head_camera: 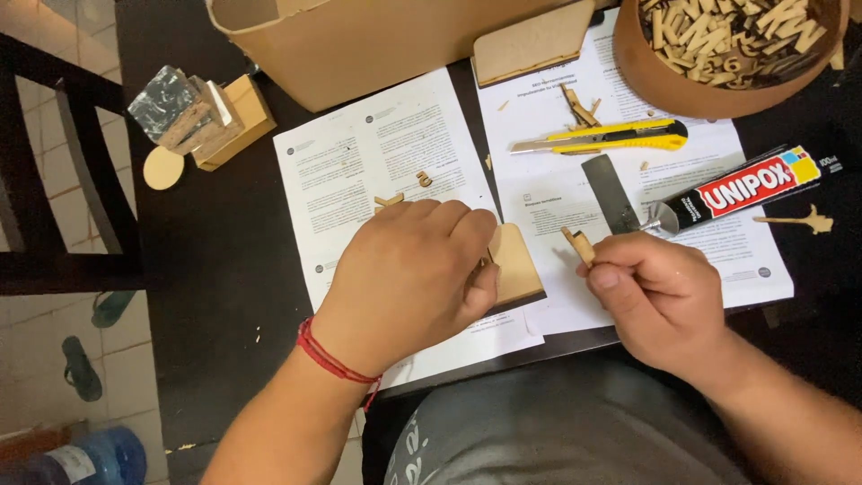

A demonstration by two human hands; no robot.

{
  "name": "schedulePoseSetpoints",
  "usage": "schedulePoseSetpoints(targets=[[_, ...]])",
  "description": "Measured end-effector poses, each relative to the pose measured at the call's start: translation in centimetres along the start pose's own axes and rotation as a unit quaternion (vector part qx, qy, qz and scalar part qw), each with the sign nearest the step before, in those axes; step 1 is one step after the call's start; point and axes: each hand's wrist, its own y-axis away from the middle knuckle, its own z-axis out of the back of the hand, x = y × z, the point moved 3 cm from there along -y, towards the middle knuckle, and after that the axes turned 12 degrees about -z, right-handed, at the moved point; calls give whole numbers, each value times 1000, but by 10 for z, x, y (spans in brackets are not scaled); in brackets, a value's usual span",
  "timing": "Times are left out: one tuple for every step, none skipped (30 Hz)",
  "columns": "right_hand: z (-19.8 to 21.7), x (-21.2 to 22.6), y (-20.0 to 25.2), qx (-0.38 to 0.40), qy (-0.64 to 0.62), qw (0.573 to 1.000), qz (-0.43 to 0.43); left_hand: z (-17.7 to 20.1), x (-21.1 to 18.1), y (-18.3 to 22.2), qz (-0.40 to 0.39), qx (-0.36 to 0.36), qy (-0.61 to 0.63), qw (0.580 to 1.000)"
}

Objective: Assembling a wooden craft by gluing small laser-cut letters onto a wooden base according to a template.

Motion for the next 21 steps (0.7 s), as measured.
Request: schedulePoseSetpoints(targets=[[0, -1, 0, 0, 1, 1000, 0, -1, 0, -1, 0, -1, 1, 1000], [0, -2, 0, 1, 7, 1000, -2, -2, 1, -2, -6, 5, 2, 1000], [0, -2, 0, 3, 13, 1000, -4, -2, 1, -2, -11, 12, 4, 1000], [1, -3, 0, 4, 14, 1000, -3, -1, 2, -3, -9, 11, 4, 1000], [0, -4, 0, 7, 7, 1000, -2, 1, 2, -2, -10, 12, 0, 1000], [0, -5, 0, 9, 0, 1000, 0, 2, 2, -2, -12, 13, -4, 1000], [0, -4, 0, 10, 0, 1000, -1, 0, 2, -1, -10, 14, -3, 1000], [0, -4, 0, 11, 1, 1000, 3, -1, 2, -1, -8, 15, -5, 1000], [1, -3, -1, 11, 2, 1000, 7, -3, 2, -1, -6, 15, -7, 1000], [0, -4, 0, 12, 3, 1000, 6, -5, 3, -1, -5, 15, -6, 1000], [0, -4, 0, 9, 3, 1000, 2, -6, 3, -1, -11, 16, 0, 1000], [0, -5, 1, 6, 4, 1000, -2, -8, 2, -2, -17, 16, 5, 1000], [0, -6, 1, 7, 5, 1000, -2, -9, 3, -1, -17, 15, 6, 1000], [0, -7, 1, 10, 3, 1000, -3, -11, 3, -1, -15, 17, 9, 1000], [0, -8, 2, 13, 2, 1000, -4, -13, 3, -1, -14, 19, 13, 1000], [0, -6, 1, 13, 3, 1000, -4, -13, 4, 0, -14, 18, 14, 1000], [0, -5, 1, 12, -2, 1000, -3, -13, 5, 0, -12, 16, 11, 1000], [0, -4, 1, 10, -7, 1000, -2, -14, 5, 0, -11, 14, 8, 1000], [0, -4, 1, 10, -6, 1000, -2, -15, 6, 1, -11, 13, 9, 1000], [0, -4, 1, 12, -9, 1000, -2, -16, 6, 2, -10, 17, 20, 1000], [0, -4, 1, 14, -11, 1000, -2, -16, 7, 2, -9, 20, 31, 999]])
